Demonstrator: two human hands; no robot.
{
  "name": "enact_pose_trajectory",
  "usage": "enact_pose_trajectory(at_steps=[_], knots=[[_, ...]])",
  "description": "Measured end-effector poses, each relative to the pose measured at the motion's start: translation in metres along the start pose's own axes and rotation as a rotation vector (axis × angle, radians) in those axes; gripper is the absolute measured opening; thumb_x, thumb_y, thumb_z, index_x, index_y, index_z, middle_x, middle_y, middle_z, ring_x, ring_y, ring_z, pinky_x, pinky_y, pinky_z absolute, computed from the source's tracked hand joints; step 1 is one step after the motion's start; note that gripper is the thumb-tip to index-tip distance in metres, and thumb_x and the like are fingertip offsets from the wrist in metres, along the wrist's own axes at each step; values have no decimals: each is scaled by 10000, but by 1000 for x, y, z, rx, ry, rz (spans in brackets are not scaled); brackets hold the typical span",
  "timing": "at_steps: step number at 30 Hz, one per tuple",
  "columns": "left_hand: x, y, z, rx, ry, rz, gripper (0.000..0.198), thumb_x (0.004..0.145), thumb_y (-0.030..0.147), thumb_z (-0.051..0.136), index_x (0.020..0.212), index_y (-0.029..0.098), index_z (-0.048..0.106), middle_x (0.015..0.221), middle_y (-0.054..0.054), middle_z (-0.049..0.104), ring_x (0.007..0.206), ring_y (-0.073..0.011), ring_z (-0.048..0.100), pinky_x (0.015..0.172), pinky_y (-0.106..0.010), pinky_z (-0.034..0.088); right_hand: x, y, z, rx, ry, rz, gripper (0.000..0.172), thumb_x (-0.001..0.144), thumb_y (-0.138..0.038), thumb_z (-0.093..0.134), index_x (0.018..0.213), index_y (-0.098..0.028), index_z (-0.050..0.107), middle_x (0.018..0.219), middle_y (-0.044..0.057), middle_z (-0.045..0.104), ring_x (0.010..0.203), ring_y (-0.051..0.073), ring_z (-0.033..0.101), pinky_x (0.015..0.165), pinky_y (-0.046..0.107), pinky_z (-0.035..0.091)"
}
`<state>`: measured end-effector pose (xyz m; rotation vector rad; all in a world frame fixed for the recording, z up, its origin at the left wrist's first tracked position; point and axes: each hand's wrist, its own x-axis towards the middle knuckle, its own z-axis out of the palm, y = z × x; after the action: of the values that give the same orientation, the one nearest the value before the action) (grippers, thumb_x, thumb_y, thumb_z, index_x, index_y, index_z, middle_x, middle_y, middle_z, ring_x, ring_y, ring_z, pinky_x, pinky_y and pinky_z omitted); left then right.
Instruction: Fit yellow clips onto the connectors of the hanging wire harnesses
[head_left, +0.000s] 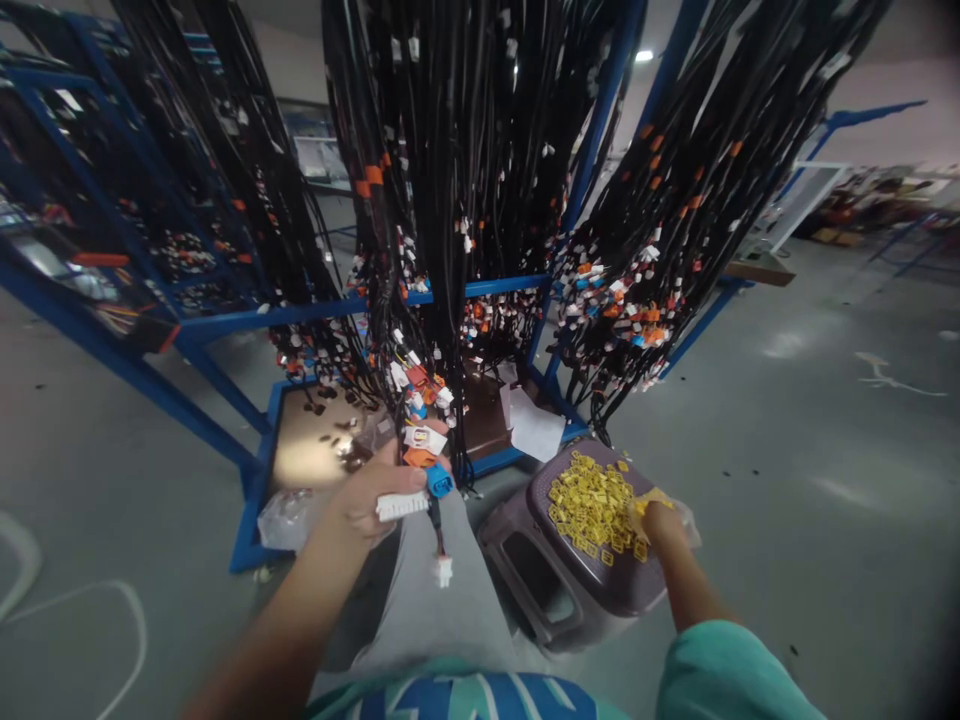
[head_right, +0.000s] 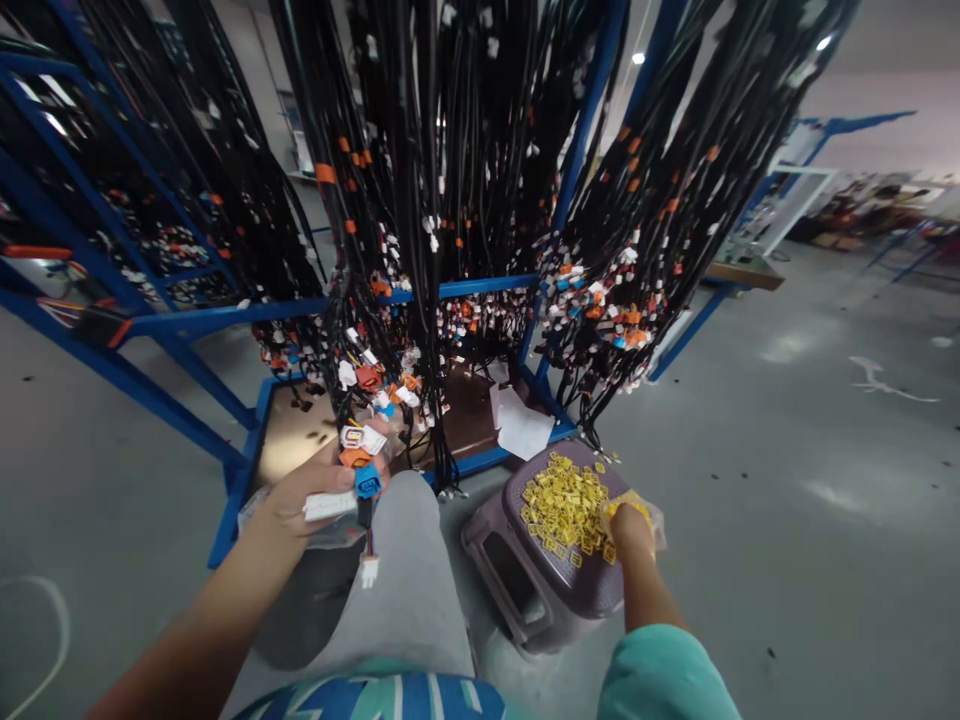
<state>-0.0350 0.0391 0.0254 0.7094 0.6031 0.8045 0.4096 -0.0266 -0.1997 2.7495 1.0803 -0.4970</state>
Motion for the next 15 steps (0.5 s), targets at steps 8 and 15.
enact_pose_trajectory(at_steps=[8, 15], knots=[[-3, -3, -9, -25, -54, 20, 763, 491, 176, 820, 1203, 166, 546, 684, -15, 666, 557, -131, 618, 513, -199, 451, -8, -6, -9, -50, -20, 10, 328, 857, -72, 402, 1023, -53, 683, 1060, 231, 663, 1019, 267, 654, 790, 320, 509], [-5, -3, -10, -59, -102, 31, 791, 496, 182, 813, 1226, 186, 511, 744, -27, 682, 561, -132, 619, 528, -214, 449, -20, -12, -25, -23, 76, 16, 278, 771, -58, 485, 893, -79, 734, 918, 222, 701, 917, 262, 689, 710, 283, 508]])
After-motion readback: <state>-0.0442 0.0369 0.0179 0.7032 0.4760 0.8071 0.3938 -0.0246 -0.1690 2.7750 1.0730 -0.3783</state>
